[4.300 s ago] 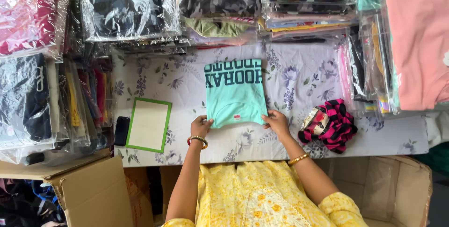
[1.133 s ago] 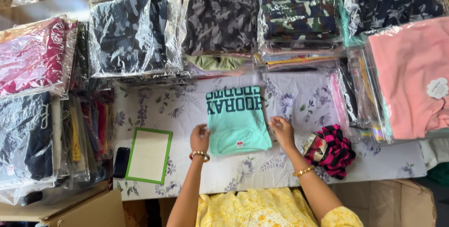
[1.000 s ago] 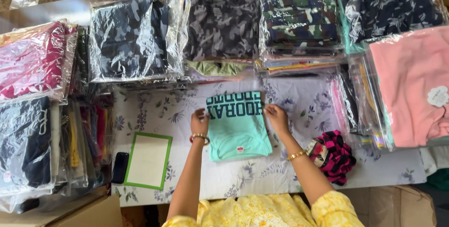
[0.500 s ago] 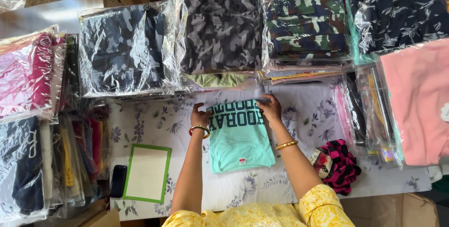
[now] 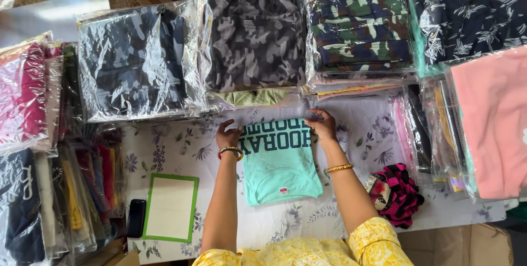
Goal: The person folds shirts on a table, smoothing and aligning each one by hand, then wraps the folded shirts in clear plastic bags and stacks the wrapped shirts with piles of similarly packed clothing around the table.
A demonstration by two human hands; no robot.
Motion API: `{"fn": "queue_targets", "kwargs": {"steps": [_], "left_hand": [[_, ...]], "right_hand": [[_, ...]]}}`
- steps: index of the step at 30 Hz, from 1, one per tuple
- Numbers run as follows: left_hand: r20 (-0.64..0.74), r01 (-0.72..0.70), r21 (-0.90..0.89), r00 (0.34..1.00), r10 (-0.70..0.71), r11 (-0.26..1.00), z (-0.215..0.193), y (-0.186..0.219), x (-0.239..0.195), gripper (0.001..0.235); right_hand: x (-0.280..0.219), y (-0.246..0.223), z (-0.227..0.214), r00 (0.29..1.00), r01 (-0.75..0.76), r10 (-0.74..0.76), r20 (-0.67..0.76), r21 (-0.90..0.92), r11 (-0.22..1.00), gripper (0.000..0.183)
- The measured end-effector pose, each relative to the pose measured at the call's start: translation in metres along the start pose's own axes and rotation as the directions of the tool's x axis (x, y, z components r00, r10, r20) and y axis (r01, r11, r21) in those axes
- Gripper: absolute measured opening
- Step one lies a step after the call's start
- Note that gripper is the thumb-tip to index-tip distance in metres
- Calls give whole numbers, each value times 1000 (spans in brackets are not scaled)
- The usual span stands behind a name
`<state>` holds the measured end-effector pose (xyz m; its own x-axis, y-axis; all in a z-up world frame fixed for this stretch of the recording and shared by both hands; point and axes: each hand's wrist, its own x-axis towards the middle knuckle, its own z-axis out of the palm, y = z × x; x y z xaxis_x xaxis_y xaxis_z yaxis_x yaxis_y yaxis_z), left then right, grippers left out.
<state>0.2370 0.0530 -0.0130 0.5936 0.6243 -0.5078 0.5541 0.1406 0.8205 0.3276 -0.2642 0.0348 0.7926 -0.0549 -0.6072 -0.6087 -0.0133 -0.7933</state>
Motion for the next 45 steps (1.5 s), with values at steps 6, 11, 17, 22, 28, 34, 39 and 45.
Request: {"fn": "queue_targets", "kwargs": {"steps": [6, 11, 17, 22, 28, 34, 39, 45], "left_hand": [[-37, -17, -99, 999, 13, 995, 1, -4, 1, 43], [-17, -10, -104, 1000, 8, 994, 1, -4, 2, 45], [63, -92, -68, 993, 96, 993, -1, -9, 5, 56], [4, -161, 156, 987, 163, 975, 6, 31, -33, 55], [229, -723, 445, 663, 713, 529, 35, 3, -89, 45], [590, -715, 694, 635, 499, 89, 22, 23, -102, 75], [531, -668, 727, 693, 488, 158, 25, 29, -103, 74], [571, -657, 745, 720, 394, 119, 13, 27, -109, 83]], "right_hand": [[25, 29, -12, 997, 63, -69, 35, 157, 986, 43], [18, 25, -9, 997, 82, -81, -10, 64, 995, 41], [11, 19, -2, 981, 191, -187, 43, -121, 974, 47], [-16, 2, 17, 949, 268, -315, -34, -441, 856, 49], [-68, 23, 55, 552, 752, -727, 409, -620, 222, 47], [-65, 30, 44, 633, 627, -607, 481, -778, 37, 74], [-64, 28, 44, 667, 573, -581, 467, -819, 0, 77], [-68, 29, 37, 679, 609, -529, 510, -793, 18, 83]]}}
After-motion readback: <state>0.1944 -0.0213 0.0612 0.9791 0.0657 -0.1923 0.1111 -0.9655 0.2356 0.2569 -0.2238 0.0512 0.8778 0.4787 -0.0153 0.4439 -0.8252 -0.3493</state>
